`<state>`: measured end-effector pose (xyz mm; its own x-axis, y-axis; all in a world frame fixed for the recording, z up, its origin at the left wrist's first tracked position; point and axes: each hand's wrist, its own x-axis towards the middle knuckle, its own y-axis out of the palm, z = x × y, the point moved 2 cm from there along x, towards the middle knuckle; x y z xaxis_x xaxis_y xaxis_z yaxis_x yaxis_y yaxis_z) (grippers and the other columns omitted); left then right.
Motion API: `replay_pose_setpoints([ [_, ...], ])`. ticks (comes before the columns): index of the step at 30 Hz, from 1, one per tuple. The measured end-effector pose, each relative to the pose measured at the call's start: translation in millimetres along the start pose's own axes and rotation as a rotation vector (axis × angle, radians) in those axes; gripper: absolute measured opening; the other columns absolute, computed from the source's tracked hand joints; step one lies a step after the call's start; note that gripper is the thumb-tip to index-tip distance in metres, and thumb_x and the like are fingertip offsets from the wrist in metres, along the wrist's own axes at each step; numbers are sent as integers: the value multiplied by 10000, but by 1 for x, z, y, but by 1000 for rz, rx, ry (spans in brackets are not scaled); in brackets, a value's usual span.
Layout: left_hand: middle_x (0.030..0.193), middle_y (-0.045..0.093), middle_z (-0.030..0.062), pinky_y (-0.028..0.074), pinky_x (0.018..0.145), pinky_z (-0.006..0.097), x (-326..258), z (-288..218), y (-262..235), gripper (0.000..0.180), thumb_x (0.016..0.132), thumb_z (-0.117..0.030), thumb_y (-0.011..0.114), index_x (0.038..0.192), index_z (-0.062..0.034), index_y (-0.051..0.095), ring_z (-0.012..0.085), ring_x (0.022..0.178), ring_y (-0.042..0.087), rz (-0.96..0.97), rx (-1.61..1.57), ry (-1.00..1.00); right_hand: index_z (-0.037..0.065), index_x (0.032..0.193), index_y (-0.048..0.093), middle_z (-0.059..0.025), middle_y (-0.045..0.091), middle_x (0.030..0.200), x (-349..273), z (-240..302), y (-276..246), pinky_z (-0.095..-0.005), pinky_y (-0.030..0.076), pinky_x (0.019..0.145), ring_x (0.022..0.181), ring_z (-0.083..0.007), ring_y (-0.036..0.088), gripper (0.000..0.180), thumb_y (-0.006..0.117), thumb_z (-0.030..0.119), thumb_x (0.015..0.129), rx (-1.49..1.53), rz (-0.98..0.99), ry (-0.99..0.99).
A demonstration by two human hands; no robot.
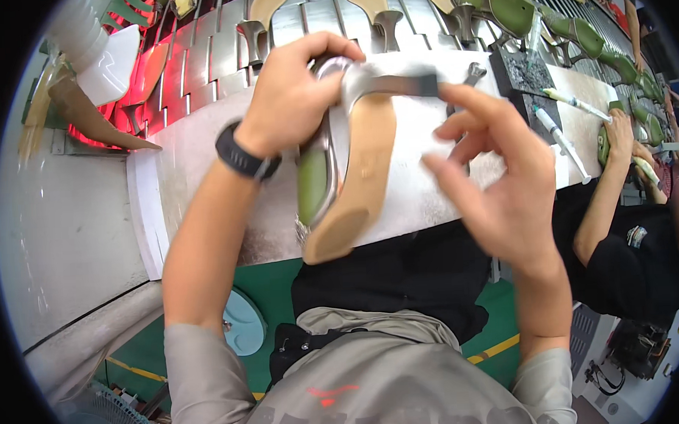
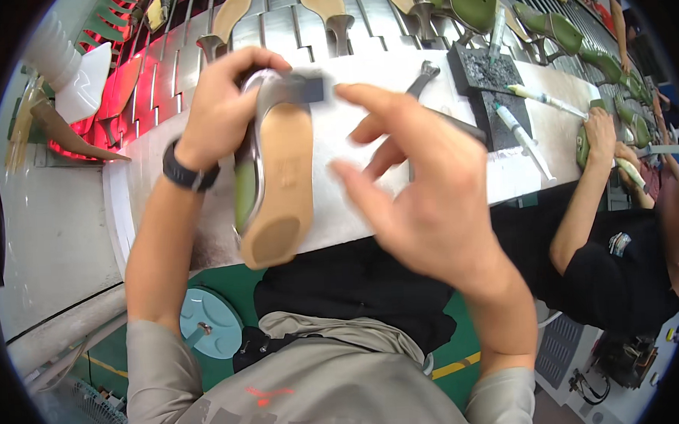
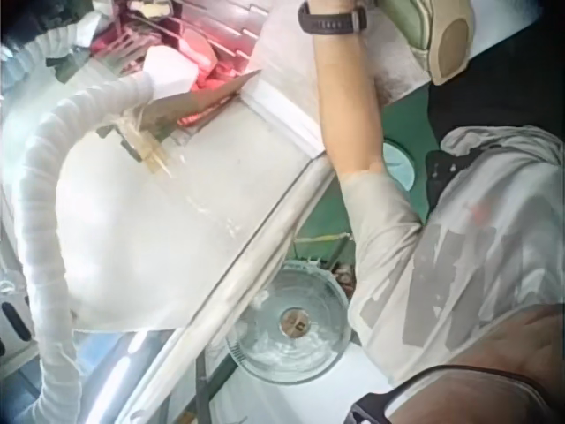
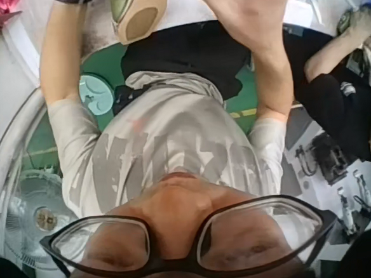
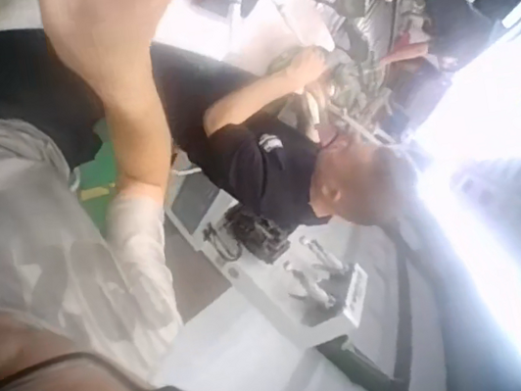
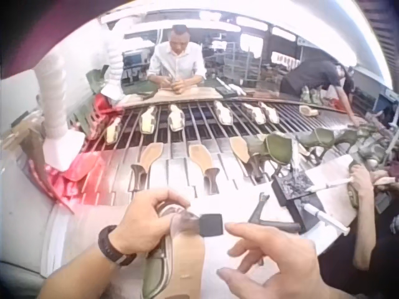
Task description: The person attaches soles to shoe uppers on lasts by hand, taps the edges with a small hammer to secure the bond, and places the assembled shoes onto a conveyor track.
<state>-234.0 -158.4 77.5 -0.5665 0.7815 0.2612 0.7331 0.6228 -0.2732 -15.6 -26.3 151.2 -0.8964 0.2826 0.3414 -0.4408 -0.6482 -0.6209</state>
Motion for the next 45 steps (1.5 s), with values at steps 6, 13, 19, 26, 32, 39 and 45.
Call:
replay_pose_setpoints([
  [6, 1081, 728, 128, 520, 947, 348, -72, -26, -3, 227, 882, -15, 651, 1083, -8, 756, 231, 1041, 668, -65, -48, 215, 3, 1164, 730, -80, 720, 834, 3, 42, 38, -292, 540, 584, 619, -163, 640, 464, 916, 39, 741, 83, 88, -246],
  [13, 1035, 745, 128, 513, 909, 363, -81, -15, -12, 714, 1179, -453, 239, 1005, -1, 763, 238, 974, 655, -60, -321, 146, -40, 1063, 745, -74, 639, 819, -3, 47, 61, -279, 505, 496, 599, -157, 618, 373, 829, 11, 703, -105, -52, -610],
  [19, 988, 758, 121, 504, 917, 365, -82, -14, -10, 782, 1180, -493, 185, 965, -15, 766, 234, 951, 665, -97, -246, 189, -65, 1151, 727, -107, 699, 856, -5, 41, 74, -326, 544, 555, 668, -236, 693, 512, 788, -83, 642, -45, -33, -590],
  [26, 952, 720, 144, 514, 892, 357, -80, -20, -14, 973, 1117, -653, 73, 951, 2, 773, 236, 941, 661, -43, -101, 140, -49, 1051, 740, -66, 635, 829, 1, 41, 80, -276, 532, 521, 612, -156, 634, 356, 846, 25, 720, -81, -95, -661],
  [32, 971, 739, 128, 505, 881, 346, -82, -20, -13, 812, 1139, -567, 215, 959, -5, 773, 223, 933, 654, -63, -167, 173, -51, 1039, 740, -60, 626, 813, 3, 41, 80, -274, 507, 512, 607, -160, 617, 347, 841, 21, 715, -120, -94, -672],
  [39, 918, 719, 33, 469, 753, 253, -49, -19, -17, 317, 1041, -244, 581, 982, 19, 747, 77, 838, 597, -8, -243, -14, -41, 1016, 742, -100, 680, 798, 34, 15, 79, -347, 525, 551, 625, -225, 644, 363, 846, 31, 676, -104, -162, -698],
  [45, 676, 568, -57, 373, 578, 203, -39, -5, -8, 386, 1111, -304, 539, 1043, 7, 758, 8, 632, 484, -34, -234, 0, 56, 908, 672, -51, 599, 676, 47, 28, 65, -375, 503, 536, 606, -248, 637, 248, 861, 63, 748, -379, -16, -610],
])
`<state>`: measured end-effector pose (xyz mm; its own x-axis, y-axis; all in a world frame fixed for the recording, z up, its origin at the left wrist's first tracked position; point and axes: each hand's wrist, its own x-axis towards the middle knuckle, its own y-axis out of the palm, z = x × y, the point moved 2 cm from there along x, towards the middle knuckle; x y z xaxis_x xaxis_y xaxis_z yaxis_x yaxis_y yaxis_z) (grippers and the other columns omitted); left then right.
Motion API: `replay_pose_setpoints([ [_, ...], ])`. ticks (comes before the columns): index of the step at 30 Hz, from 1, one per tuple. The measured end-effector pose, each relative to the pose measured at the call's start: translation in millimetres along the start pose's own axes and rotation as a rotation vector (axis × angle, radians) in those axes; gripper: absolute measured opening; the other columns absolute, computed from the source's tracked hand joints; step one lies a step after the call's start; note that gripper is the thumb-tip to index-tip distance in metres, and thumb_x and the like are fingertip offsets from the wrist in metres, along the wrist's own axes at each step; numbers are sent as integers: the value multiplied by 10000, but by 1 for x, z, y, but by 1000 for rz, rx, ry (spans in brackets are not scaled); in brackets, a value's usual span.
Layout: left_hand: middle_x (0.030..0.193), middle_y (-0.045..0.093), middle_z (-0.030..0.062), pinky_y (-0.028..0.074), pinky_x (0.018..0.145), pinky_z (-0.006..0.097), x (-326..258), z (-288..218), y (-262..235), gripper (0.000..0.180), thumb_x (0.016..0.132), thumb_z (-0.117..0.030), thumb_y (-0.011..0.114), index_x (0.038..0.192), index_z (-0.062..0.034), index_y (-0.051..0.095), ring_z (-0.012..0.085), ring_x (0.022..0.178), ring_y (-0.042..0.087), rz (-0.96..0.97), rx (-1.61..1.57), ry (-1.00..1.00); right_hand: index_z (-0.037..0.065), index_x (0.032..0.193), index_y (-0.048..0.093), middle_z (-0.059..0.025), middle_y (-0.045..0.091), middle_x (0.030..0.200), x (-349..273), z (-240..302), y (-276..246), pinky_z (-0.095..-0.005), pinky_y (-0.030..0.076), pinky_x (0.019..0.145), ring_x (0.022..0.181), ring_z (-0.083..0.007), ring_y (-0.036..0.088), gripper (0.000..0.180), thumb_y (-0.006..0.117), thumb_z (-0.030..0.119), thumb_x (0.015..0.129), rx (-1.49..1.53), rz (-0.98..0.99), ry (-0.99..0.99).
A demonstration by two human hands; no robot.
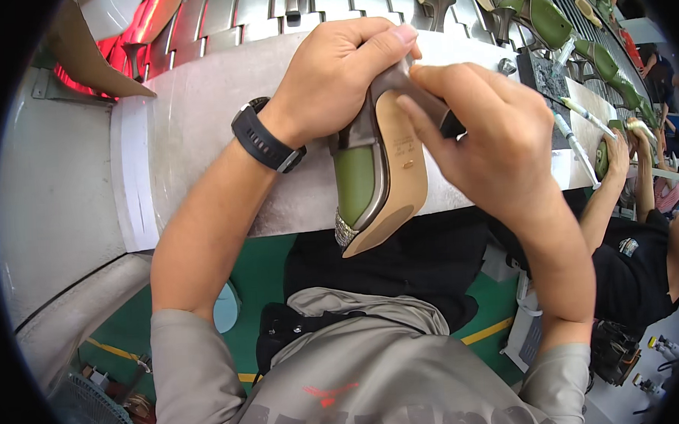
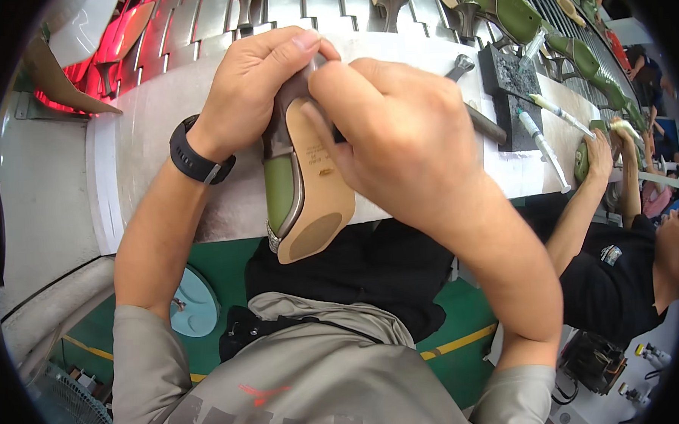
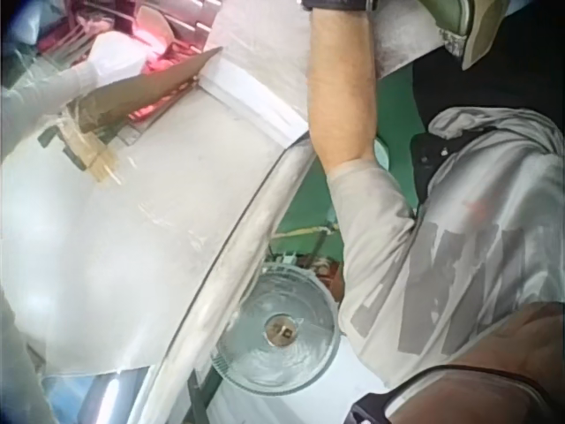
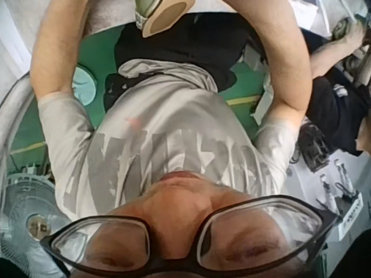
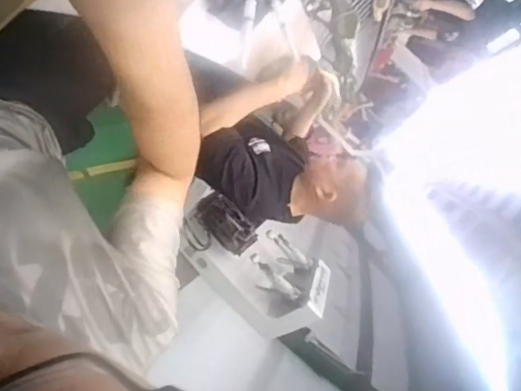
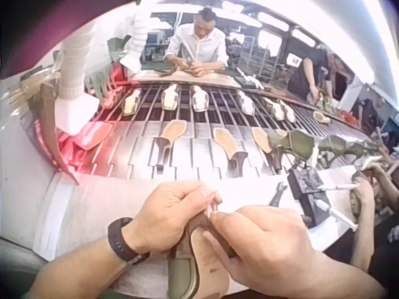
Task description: The person attaches soles to shoe uppers on lasts by hand, taps the edges with a small hammer to secure the bond, and places the assembled shoes onto a conveyor track.
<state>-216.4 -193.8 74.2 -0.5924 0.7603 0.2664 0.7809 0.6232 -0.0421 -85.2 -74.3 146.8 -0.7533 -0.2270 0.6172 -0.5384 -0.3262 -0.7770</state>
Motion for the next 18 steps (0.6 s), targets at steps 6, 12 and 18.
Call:
replay_pose_setpoints([
  [6, 943, 712, 17, 521, 781, 255, 2, 4, 7, 391, 1117, -347, 571, 1076, 11, 722, 75, 862, 623, 64, 107, 6, 53, 933, 697, -57, 607, 678, -14, -6, 6, -369, 504, 528, 587, -249, 632, 220, 848, 50, 772, -84, -28, -8],
  [12, 933, 727, 34, 521, 780, 259, -4, 5, 7, 395, 1104, -357, 595, 1085, 12, 734, 80, 869, 642, 70, 102, 20, 1, 1074, 730, -95, 772, 892, -34, -15, 13, -302, 587, 704, 728, -214, 732, 355, 896, 229, 859, 321, -27, 411],
  [18, 935, 732, 41, 528, 798, 265, -3, 2, 6, 383, 1096, -339, 615, 1078, 18, 752, 94, 880, 650, 64, 75, 70, -26, 1015, 722, -39, 725, 827, -37, -8, 25, -266, 531, 658, 743, -98, 656, 434, 870, 363, 893, 762, 202, 916],
])
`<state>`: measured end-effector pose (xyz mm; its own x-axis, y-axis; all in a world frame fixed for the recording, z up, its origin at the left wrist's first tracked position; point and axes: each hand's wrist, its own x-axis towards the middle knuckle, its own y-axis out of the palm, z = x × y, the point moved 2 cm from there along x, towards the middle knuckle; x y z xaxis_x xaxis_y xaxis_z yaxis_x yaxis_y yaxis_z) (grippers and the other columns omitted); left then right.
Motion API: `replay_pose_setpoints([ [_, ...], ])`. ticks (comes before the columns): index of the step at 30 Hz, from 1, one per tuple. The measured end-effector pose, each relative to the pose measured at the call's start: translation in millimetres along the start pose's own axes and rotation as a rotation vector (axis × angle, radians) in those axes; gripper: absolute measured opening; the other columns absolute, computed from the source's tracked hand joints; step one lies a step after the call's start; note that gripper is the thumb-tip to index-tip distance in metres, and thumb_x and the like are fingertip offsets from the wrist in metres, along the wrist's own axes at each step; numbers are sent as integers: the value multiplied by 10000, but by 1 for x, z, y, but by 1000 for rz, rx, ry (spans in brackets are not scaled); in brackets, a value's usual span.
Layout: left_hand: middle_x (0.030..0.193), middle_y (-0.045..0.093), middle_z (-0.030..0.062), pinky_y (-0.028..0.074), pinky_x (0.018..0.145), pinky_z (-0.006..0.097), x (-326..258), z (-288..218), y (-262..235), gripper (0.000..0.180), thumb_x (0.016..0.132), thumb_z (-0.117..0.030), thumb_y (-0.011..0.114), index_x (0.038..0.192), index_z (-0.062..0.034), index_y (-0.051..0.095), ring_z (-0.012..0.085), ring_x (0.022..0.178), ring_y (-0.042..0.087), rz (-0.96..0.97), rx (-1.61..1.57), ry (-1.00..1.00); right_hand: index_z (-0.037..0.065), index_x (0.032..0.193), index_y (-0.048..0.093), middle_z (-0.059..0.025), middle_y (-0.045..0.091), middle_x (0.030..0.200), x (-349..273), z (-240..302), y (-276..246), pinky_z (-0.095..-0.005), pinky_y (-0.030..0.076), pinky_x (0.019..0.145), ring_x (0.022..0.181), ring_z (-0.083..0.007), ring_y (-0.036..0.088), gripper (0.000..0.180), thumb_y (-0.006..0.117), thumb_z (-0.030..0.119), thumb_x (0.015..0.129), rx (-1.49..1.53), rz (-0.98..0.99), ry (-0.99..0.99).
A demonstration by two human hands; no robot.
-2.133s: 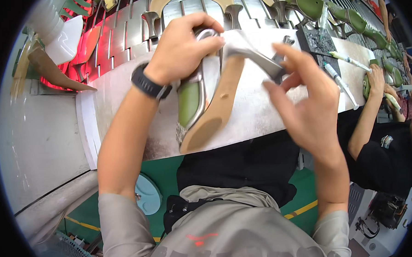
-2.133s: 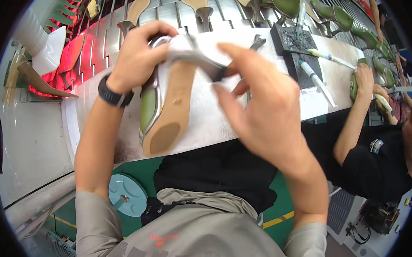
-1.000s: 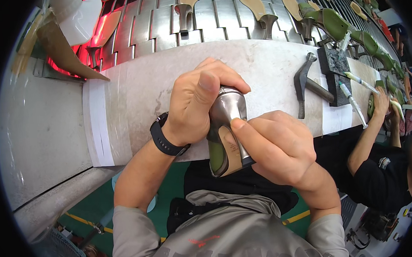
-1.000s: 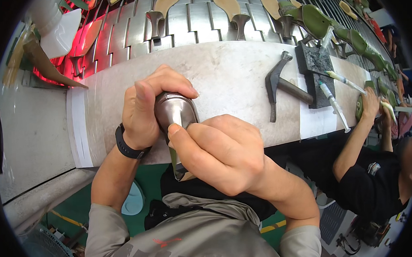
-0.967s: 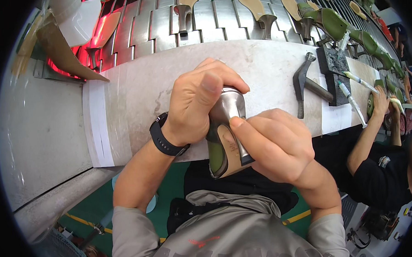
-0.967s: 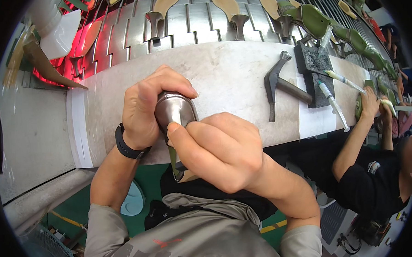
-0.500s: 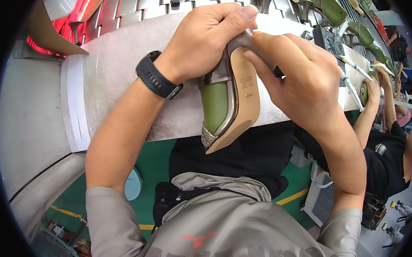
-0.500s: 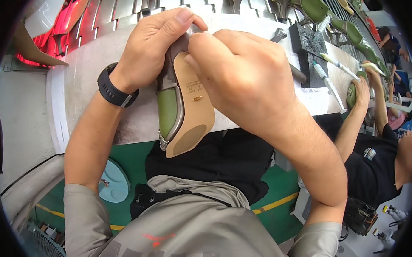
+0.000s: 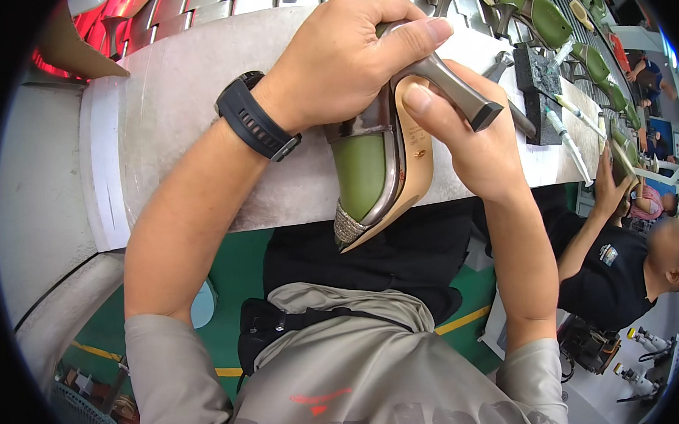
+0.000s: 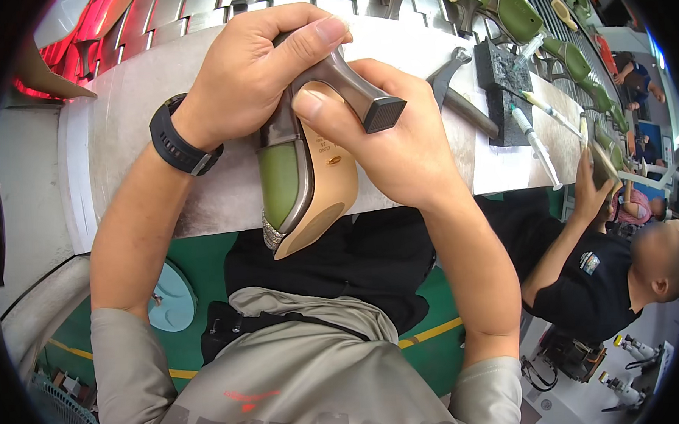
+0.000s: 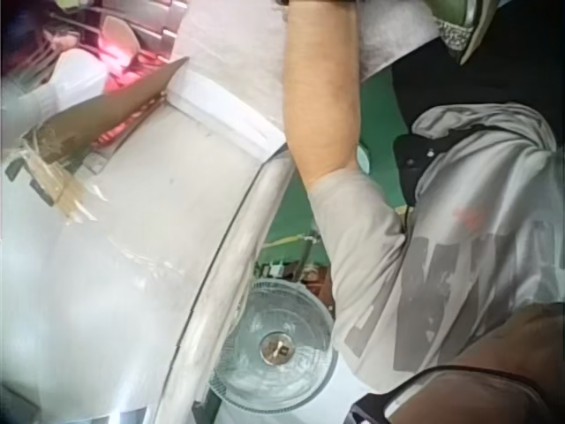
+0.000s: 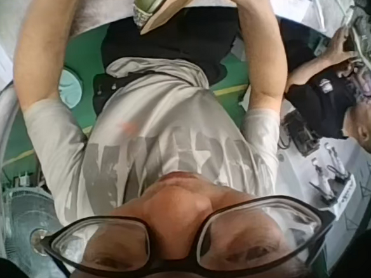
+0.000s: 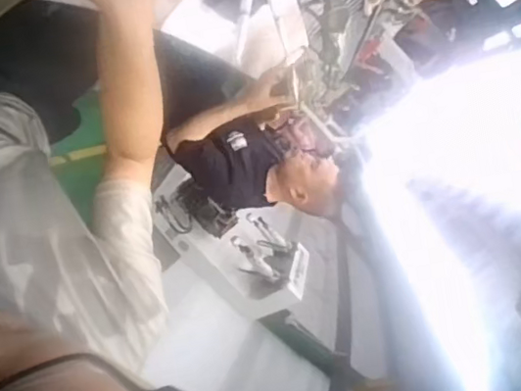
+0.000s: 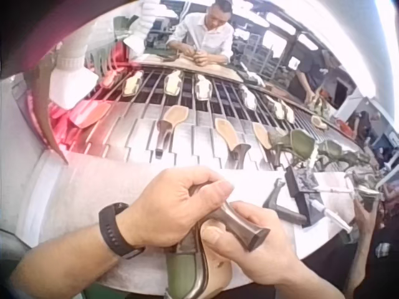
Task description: The person attaches soles to shoe uppers on lasts by hand, taps the edges with a small hammer to secure the bond, and places the assembled shoes onto a conveyor track.
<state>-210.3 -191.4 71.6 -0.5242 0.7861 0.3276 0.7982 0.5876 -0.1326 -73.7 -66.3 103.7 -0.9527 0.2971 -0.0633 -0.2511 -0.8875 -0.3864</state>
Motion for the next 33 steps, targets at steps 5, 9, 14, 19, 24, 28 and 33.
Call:
replay_pose_setpoints([
  [5, 910, 769, 86, 563, 754, 282, -1, -9, 1, 318, 1055, -270, 681, 1149, 25, 753, 121, 839, 688, 37, -312, -241, -3, 922, 717, -6, 681, 736, 13, -5, 4, -254, 493, 578, 672, -52, 609, 342, 862, 305, 892, -43, 22, -30],
  [9, 897, 765, 76, 551, 720, 268, 1, -10, -1, 306, 1058, -250, 669, 1091, 42, 752, 103, 810, 673, 25, -326, -154, -7, 945, 725, -9, 696, 742, 8, -5, 9, -236, 482, 553, 640, -49, 610, 272, 869, 214, 881, -24, 29, -36],
  [14, 874, 761, 81, 545, 721, 279, -2, -10, 3, 312, 1050, -251, 667, 1069, 49, 754, 106, 814, 673, -12, -233, -159, -20, 989, 731, -24, 733, 791, -5, -11, 11, -237, 507, 595, 709, -67, 662, 247, 848, 185, 915, -62, -147, -141],
  [19, 891, 774, 116, 553, 745, 307, 1, 3, 10, 312, 1037, -245, 671, 1087, 53, 750, 139, 822, 694, -76, -158, -78, -5, 947, 727, 3, 677, 725, -15, -2, -10, -256, 462, 564, 635, -59, 588, 288, 836, 262, 935, -55, 77, 131],
  [24, 876, 774, 145, 554, 734, 316, 2, 2, 12, 311, 1024, -242, 681, 1063, 58, 755, 147, 811, 700, -120, -120, -49, 20, 790, 652, 10, 621, 682, -13, 8, -11, -230, 406, 509, 593, -49, 535, 314, 803, 240, 956, -263, 103, 65],
  [28, 812, 759, 161, 550, 691, 332, -3, -15, 14, 304, 1015, -233, 683, 1005, 61, 761, 163, 751, 703, -215, -38, -1, 7, 830, 688, 23, 562, 626, -14, 4, -10, -271, 410, 533, 584, -65, 496, 355, 863, 308, 900, -254, 61, 133],
  [33, 780, 741, 188, 541, 660, 346, 2, -14, 16, 295, 1007, -220, 685, 959, 62, 759, 190, 709, 705, -245, -47, -42, -10, 828, 664, 23, 544, 624, -19, 2, -5, -277, 405, 531, 580, -76, 482, 381, 866, 307, 887, -291, -22, 81],
])
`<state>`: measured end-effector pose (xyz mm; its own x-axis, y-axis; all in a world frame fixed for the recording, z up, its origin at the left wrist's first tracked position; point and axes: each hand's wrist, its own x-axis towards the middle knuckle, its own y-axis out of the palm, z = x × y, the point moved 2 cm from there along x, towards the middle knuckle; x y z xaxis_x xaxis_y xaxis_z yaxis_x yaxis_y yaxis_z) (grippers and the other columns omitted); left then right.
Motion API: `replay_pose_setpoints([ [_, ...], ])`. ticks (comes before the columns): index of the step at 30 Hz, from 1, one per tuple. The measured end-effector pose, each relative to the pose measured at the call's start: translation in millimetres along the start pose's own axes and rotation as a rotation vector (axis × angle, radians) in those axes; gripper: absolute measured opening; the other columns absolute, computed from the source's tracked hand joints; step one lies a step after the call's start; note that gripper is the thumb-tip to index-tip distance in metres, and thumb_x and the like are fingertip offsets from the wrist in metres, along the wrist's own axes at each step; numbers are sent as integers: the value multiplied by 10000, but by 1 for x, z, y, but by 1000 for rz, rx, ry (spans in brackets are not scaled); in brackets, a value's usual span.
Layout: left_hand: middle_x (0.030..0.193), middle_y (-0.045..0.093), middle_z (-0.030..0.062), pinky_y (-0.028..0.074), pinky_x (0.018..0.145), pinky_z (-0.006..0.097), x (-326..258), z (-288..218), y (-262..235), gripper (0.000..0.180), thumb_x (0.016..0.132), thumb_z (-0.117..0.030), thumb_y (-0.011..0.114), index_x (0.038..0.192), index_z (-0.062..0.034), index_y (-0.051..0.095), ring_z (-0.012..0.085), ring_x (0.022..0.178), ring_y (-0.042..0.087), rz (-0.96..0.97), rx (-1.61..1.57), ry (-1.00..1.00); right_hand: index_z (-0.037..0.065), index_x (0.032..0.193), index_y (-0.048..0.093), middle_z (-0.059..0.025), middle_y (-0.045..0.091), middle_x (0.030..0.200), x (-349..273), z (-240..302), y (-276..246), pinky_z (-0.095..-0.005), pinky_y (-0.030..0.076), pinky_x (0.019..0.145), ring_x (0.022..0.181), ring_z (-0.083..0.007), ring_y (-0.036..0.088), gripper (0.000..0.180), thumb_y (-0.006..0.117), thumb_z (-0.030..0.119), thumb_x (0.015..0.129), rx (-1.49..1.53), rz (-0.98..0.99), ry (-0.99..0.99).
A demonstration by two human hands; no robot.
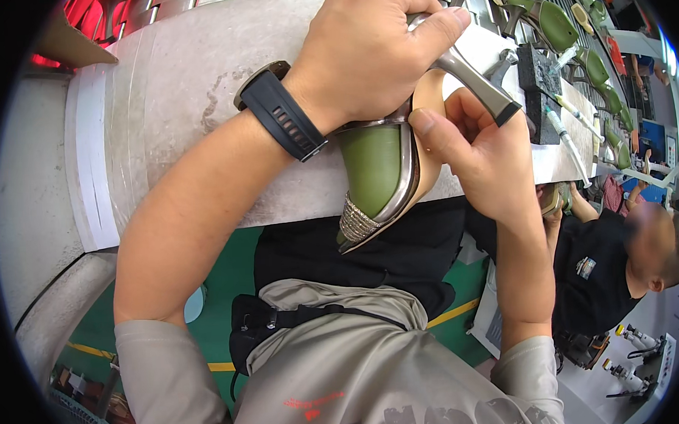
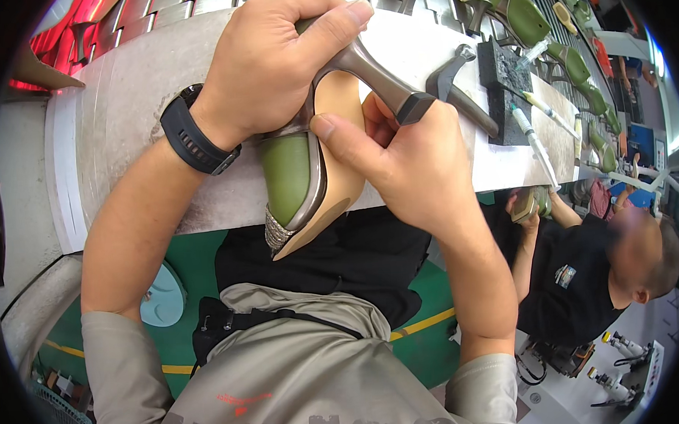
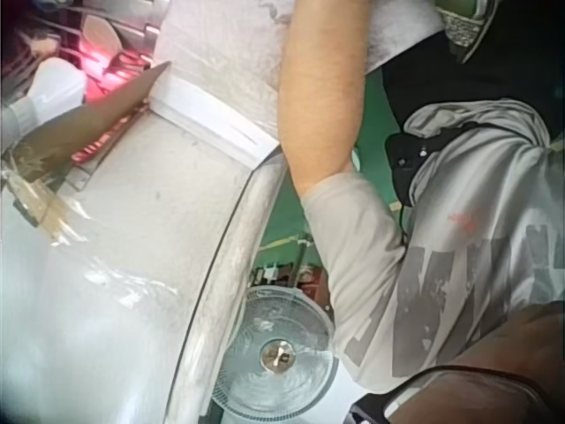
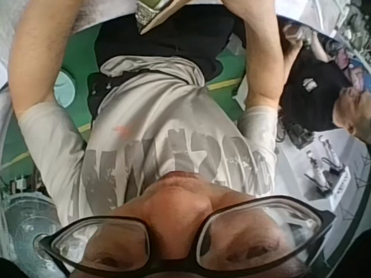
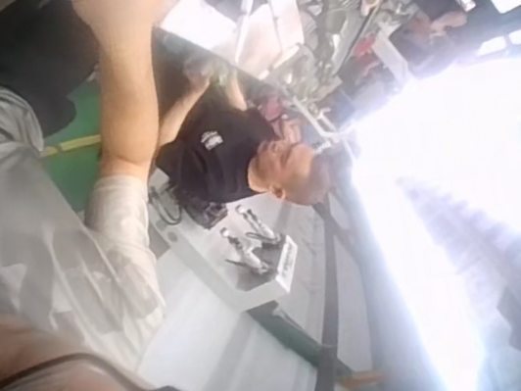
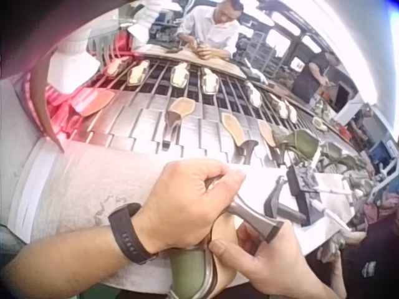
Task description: The person attaches soles to shoe uppers on lasts by hand, taps the edges with a small hammer to secure the bond, and places the assembled shoes onto a conveyor track.
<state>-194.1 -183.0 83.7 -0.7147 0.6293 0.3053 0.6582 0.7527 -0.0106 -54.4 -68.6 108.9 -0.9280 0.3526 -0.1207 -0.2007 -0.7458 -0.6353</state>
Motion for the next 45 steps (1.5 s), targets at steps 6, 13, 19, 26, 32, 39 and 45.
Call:
replay_pose_setpoints([
  [6, 876, 786, 161, 545, 685, 332, -1, 8, -4, 291, 1028, -235, 665, 995, 31, 777, 247, 747, 734, -25, -8, -67, -22, 870, 674, 4, 571, 636, 3, -7, 4, -290, 417, 533, 578, -84, 498, 384, 845, 320, 899, -30, -19, -61],
  [13, 1202, 621, 92, 520, 926, 330, -88, 9, -54, 718, 850, -429, 906, 1350, -12, 603, 187, 1090, 603, -187, 180, 149, -1, 1054, 727, -186, 746, 1000, 20, 20, -12, -415, 573, 818, 911, -340, 722, 391, 855, 301, 842, -149, -50, -417],
  [19, 1333, 667, 225, 579, 995, 374, -103, -26, -30, 704, 725, -136, 953, 1344, 15, 653, 330, 1178, 701, 76, 596, 310, 26, 1091, 714, -149, 757, 1187, -9, 7, -9, -396, 556, 942, 1143, -335, 695, 395, 911, 151, 773, -281, -169, -780],
  [26, 1343, 693, 238, 603, 1010, 418, -109, -14, -26, 666, 775, -136, 938, 1364, 3, 660, 357, 1216, 712, 74, 614, 403, 63, 1042, 668, -101, 764, 1196, -9, -2, -1, -584, 413, 1127, 1177, -342, 680, 361, 905, 151, 784, -230, -160, -799],
  [32, 1299, 713, 231, 610, 1005, 424, -107, -14, -23, 608, 818, -201, 919, 1323, 34, 678, 368, 1189, 722, 60, 645, 469, 78, 990, 649, -75, 765, 1204, -10, -2, 1, -632, 359, 1157, 1157, -315, 681, 326, 884, 193, 797, -304, -124, -820],
  [39, 1246, 741, 227, 599, 1017, 461, -104, -19, -25, 555, 836, -232, 903, 1268, 51, 701, 371, 1137, 743, 91, 730, 484, 85, 910, 659, -82, 780, 1160, -7, 4, 9, -604, 365, 1151, 1086, -297, 718, 306, 871, 269, 787, -304, -127, -871],
  [45, 1243, 743, 225, 598, 1013, 496, -106, -13, -25, 536, 855, -223, 884, 1278, 38, 686, 355, 1135, 749, 99, 714, 509, 82, 863, 672, -71, 799, 1078, -8, 6, 7, -580, 391, 1135, 1001, -274, 743, 280, 889, 232, 770, -279, -164, -880],
])
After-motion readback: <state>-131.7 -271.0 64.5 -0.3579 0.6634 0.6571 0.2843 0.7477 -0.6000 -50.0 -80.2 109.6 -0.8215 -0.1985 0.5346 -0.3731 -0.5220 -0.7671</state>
